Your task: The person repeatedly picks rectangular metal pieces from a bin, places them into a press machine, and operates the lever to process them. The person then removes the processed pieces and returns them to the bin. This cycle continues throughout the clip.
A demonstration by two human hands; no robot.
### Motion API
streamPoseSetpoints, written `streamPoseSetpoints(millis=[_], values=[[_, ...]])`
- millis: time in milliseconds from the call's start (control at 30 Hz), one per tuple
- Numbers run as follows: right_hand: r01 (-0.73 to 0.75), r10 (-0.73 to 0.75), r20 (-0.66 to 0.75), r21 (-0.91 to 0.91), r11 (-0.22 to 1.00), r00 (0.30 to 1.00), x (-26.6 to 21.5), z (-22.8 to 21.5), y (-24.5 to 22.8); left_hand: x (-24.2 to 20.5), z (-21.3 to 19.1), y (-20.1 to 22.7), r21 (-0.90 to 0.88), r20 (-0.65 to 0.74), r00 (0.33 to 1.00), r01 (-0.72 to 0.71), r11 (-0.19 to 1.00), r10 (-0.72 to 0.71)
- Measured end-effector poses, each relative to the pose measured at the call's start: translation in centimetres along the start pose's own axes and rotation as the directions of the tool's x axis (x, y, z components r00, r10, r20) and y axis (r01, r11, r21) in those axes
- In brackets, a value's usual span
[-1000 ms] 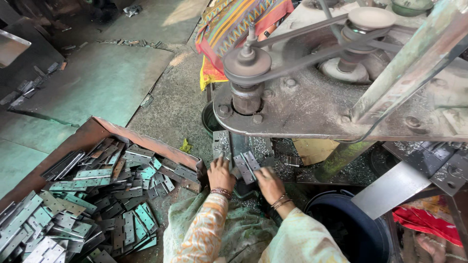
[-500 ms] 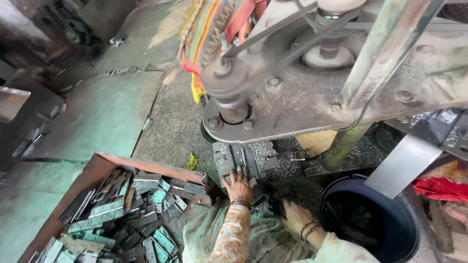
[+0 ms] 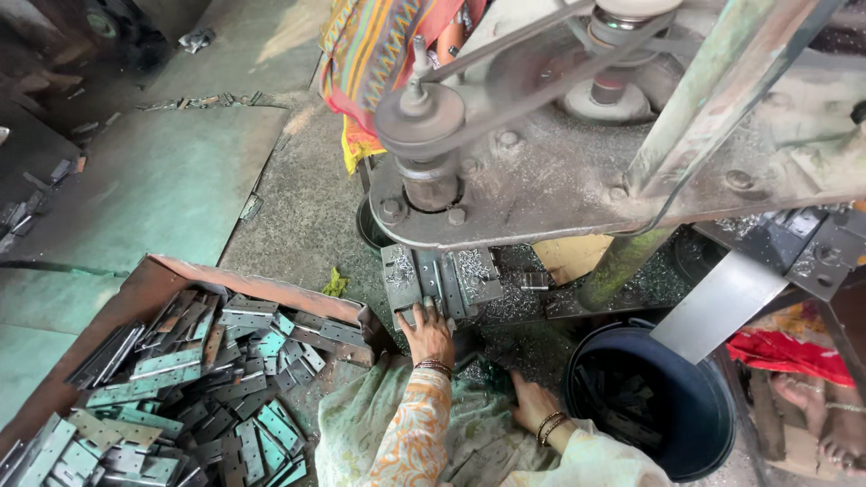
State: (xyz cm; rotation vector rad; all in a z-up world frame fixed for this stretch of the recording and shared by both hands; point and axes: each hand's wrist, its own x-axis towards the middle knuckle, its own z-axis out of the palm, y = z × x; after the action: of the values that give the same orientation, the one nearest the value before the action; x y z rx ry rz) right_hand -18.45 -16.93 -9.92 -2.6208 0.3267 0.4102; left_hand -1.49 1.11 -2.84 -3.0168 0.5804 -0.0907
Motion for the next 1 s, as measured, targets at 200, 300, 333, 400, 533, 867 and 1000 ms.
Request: streamPoseSetpoints(millis=[200,300,333,400,533,867,1000], values=[[0.059,-0.059,0.003,-0.021,0.998,0.998,-0.3,-1.3,-0.3,-1.4,-0.3,0.5,-0.011,-0.027,1.0,0.01,1.0,-0.011],[-0.005,0.004,0.021,0.014,1.0,1.0,0.1,0.3,0.2,-0.9,-0.9,0.3,-0.004,0.027,1.0,0.003,1.0,-0.003],[-0.04,0.038,0.043,0.029,0.999,0.998,-0.1,1.1,0.3,-0.7,-1.0,0.1,-0.011,0.018,1.0,0.007,1.0,-0.007],[0.019,-0.019,0.006,0.083,0.996,1.0,0.5,2.1,0.9,-0.4,-0.9,0.1,-0.03,0.009,1.0,0.014,0.999,-0.014],[0.104,-0.1,-0.12,0.029,0.994,0.988,-0.8,2.9,1.7,-1.2,-0.1,0.6,-0.104,-0.091,0.995,0.029,0.994,-0.039],[0.037,-0.037,-0.02,-0.003,0.999,0.999,-0.1,0.7,0.9,-1.5,0.6,0.2,-0.035,0.024,1.0,-0.014,0.999,0.015],[0.038,-0.038,-0.059,0.011,0.999,0.998,-0.1,2.5,1.0,-1.5,0.4,0.0,-0.046,-0.114,0.993,-0.015,0.999,0.01]])
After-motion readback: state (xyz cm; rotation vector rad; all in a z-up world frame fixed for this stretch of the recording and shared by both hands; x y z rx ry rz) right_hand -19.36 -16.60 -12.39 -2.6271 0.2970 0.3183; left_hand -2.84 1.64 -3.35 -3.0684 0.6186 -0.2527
